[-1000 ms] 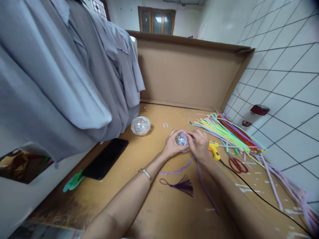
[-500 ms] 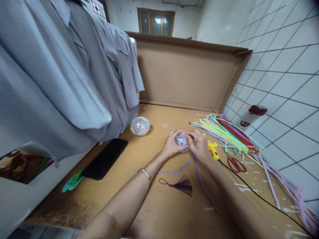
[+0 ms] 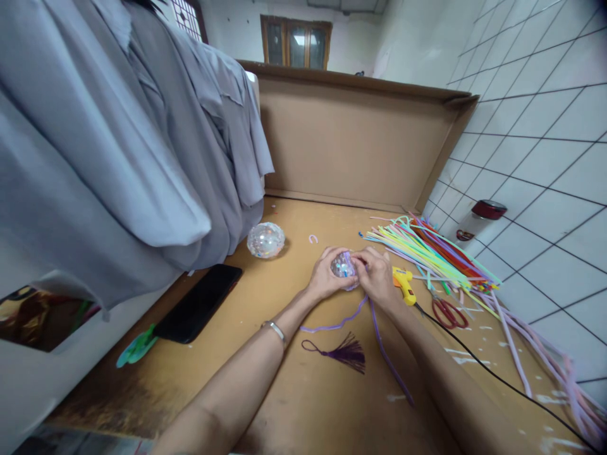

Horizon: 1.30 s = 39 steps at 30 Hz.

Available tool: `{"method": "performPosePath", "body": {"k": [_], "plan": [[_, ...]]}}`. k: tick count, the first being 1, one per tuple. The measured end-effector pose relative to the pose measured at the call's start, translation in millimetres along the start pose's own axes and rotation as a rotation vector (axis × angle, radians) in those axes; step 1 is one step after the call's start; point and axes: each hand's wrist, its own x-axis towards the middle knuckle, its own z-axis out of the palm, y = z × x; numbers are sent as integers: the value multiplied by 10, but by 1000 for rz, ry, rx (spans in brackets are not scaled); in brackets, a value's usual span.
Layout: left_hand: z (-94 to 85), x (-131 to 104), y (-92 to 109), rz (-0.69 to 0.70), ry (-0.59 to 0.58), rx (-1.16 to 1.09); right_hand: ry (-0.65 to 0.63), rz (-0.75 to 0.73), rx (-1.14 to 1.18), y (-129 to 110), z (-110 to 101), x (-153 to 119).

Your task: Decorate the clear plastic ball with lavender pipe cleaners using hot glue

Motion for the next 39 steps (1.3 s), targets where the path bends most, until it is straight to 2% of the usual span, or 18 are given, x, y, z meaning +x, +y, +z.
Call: {"method": "performPosePath", "body": {"k": [16, 27, 39], "plan": [[-5, 4, 16, -14, -25, -69, -12, -6, 33, 40, 4, -2], [-14, 2, 98, -68, -63, -64, -71, -13, 173, 85, -80, 29], [-13, -6, 90, -55, -71, -31, -59, -25, 230, 88, -72, 27]]}}
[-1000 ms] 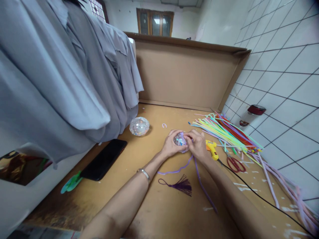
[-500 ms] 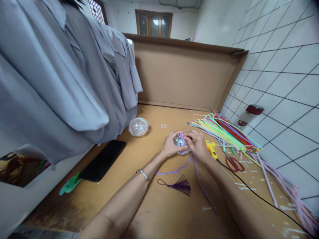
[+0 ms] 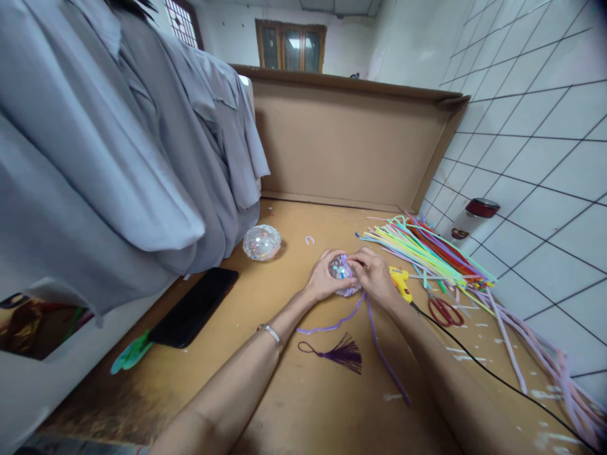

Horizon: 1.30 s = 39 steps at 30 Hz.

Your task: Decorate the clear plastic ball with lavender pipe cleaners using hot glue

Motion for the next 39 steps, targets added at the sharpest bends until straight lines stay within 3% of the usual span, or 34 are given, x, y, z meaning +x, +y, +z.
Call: {"method": "performPosePath", "body": {"k": [27, 39], "plan": [[45, -48, 11, -67, 16, -42, 27, 90, 66, 66, 28, -8], [41, -48, -34, 61, 1, -47, 48, 117, 81, 46, 40, -16]]}}
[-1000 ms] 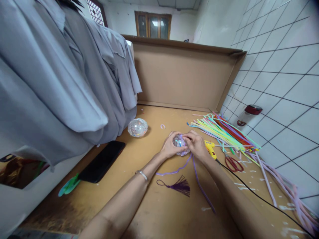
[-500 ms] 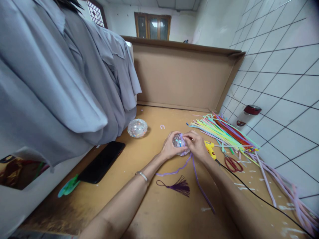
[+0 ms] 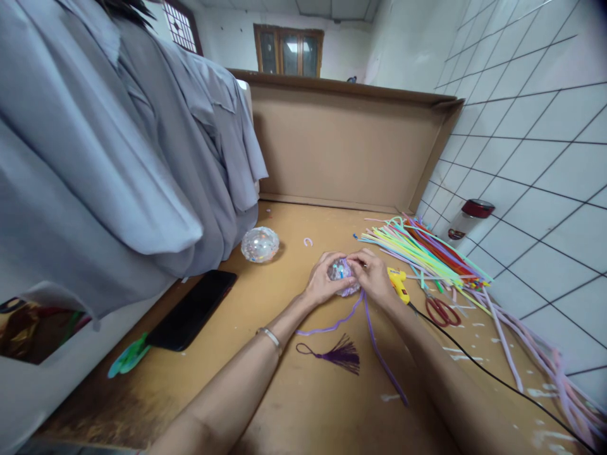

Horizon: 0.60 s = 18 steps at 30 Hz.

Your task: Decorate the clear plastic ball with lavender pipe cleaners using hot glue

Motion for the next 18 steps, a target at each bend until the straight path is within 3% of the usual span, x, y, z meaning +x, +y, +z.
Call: {"method": "performPosePath", "body": {"k": [18], "plan": [[-6, 11, -31, 25, -26, -8, 7, 95, 54, -26, -8, 22]]}}
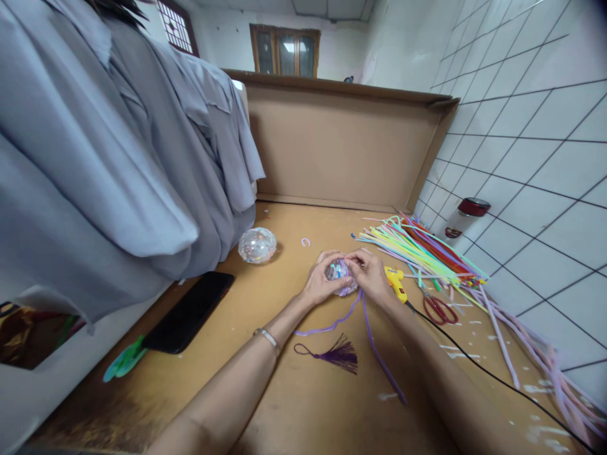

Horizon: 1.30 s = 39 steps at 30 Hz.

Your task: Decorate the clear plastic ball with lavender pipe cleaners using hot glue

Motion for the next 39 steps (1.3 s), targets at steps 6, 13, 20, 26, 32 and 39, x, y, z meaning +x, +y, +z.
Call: {"method": "performPosePath", "body": {"k": [6, 13, 20, 26, 32, 39], "plan": [[-7, -3, 36, -12, 9, 7, 5, -17, 25, 8, 2, -5], [-13, 3, 21, -19, 21, -4, -18, -17, 68, 10, -8, 9], [-16, 8, 16, -22, 23, -18, -8, -18, 59, 40, -6, 2], [-10, 3, -7, -22, 34, -35, -22, -48, 74, 37, -23, -3], [-7, 15, -13, -35, 32, -23, -51, -119, 64, 18, -36, -18], [-20, 13, 7, -32, 20, -29, -56, -106, 29, 1, -41, -13]]}}
